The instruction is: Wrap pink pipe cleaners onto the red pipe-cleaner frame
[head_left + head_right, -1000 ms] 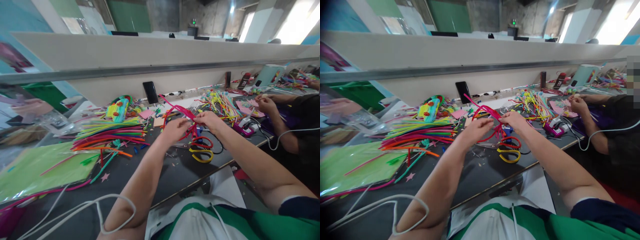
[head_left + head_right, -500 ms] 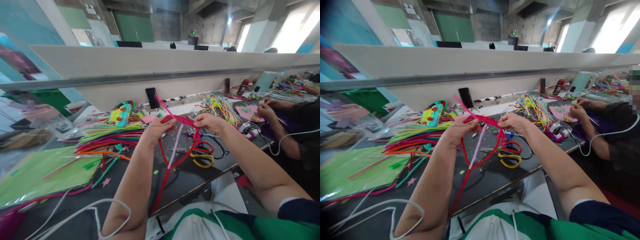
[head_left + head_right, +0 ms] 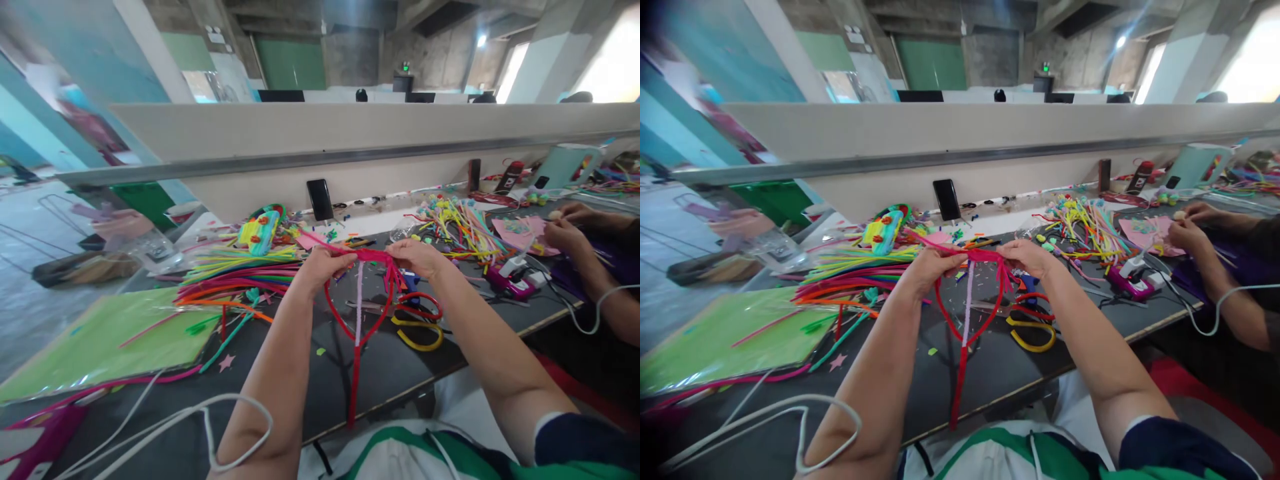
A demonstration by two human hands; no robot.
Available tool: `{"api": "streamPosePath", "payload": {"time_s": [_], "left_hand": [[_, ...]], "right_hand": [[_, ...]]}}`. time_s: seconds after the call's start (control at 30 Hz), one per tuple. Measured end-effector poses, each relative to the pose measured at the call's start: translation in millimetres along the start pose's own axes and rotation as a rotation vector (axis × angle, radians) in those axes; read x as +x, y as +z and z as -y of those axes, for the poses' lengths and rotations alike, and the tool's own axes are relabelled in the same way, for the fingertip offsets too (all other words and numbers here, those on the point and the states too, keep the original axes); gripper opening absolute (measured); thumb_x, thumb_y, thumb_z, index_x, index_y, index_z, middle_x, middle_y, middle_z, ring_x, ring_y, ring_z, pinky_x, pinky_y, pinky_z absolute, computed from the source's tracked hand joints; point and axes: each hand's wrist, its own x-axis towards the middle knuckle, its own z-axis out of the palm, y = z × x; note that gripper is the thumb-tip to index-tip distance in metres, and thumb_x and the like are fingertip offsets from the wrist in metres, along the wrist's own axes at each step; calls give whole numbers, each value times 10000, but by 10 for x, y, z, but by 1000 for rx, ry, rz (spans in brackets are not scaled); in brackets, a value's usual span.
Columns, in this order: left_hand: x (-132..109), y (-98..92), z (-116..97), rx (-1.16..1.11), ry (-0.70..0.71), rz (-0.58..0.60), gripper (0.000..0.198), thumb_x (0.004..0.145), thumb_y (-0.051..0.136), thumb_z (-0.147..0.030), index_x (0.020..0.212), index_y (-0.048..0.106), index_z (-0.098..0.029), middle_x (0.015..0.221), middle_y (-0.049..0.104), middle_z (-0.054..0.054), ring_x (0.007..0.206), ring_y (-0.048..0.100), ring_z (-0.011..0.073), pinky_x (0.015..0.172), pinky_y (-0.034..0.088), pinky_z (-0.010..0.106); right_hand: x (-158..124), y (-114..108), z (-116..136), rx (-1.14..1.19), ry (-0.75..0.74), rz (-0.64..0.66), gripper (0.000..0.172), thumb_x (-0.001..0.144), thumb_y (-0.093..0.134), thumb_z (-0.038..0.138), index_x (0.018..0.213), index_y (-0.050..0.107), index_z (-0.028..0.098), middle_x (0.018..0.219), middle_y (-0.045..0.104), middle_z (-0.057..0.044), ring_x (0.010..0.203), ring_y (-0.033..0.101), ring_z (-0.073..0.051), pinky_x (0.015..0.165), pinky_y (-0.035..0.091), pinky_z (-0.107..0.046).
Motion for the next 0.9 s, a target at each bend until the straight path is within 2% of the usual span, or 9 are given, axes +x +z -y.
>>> {"api": "streamPosePath", "payload": {"time_s": [0.1,0.2,0.37,0.43,0.5,0.6,0.73,0.8,0.9], "left_hand": [[33,-102,114,-118,-72,-10,346,678,739,-422,776,670,-98,451,457,-48,364,325,36,381,193,193],[58,-161,195,-207,-117,-12,360,651,764,-407,799,666,-93,479,464,-47,356,308,25,366,149,189],[115,-80,272,-225,-157,-46,360,627,782,-402,763,653,-95,459,435,-56,348,283,19,359,126,189],[137,-31,292,-213,-160,-65,356,624,782,-406,728,640,-97,448,431,-56,349,278,19,361,118,191],[155,12,306,-214,-164,-92,355,610,790,-400,704,627,-99,442,427,-57,351,281,19,365,115,191],[171,65,326,-220,-169,-129,355,592,798,-394,677,610,-105,440,425,-63,351,288,18,369,127,191],[180,93,368,-212,-207,-131,350,589,798,-387,672,613,-101,452,443,-55,355,305,19,372,138,191],[180,86,389,-231,-217,-106,347,593,797,-381,661,606,-100,462,452,-50,354,310,19,370,140,191],[181,78,402,-254,-223,-64,347,597,797,-382,657,602,-102,450,445,-52,337,295,17,361,126,195]], "right_hand": [[68,-14,-197,119,43,-20,392,662,741,508,761,675,135,635,635,-14,530,531,-92,511,405,-219],[103,-26,-371,173,33,-19,391,639,765,488,787,669,138,610,603,4,508,510,-87,490,413,-221],[139,-22,-431,101,8,-26,338,615,787,429,659,613,142,480,425,62,423,325,-44,392,187,-190],[153,-18,-424,17,5,-95,336,597,788,428,651,614,145,472,422,62,417,289,-42,401,141,-207],[159,2,-430,-91,0,-171,326,601,769,434,648,618,149,473,447,55,416,291,-49,414,158,-220],[135,75,-447,-306,-17,-292,260,639,704,402,623,606,161,475,471,45,432,342,-72,445,222,-231],[58,150,-430,-729,-143,-468,168,671,630,309,582,609,168,529,530,17,533,445,-111,524,295,-245],[25,135,-406,-727,-153,-400,209,720,597,350,633,648,166,562,557,12,563,467,-120,550,318,-248],[13,85,-384,-489,-112,-279,333,762,577,475,748,686,161,582,564,21,547,459,-117,546,336,-247]]}}
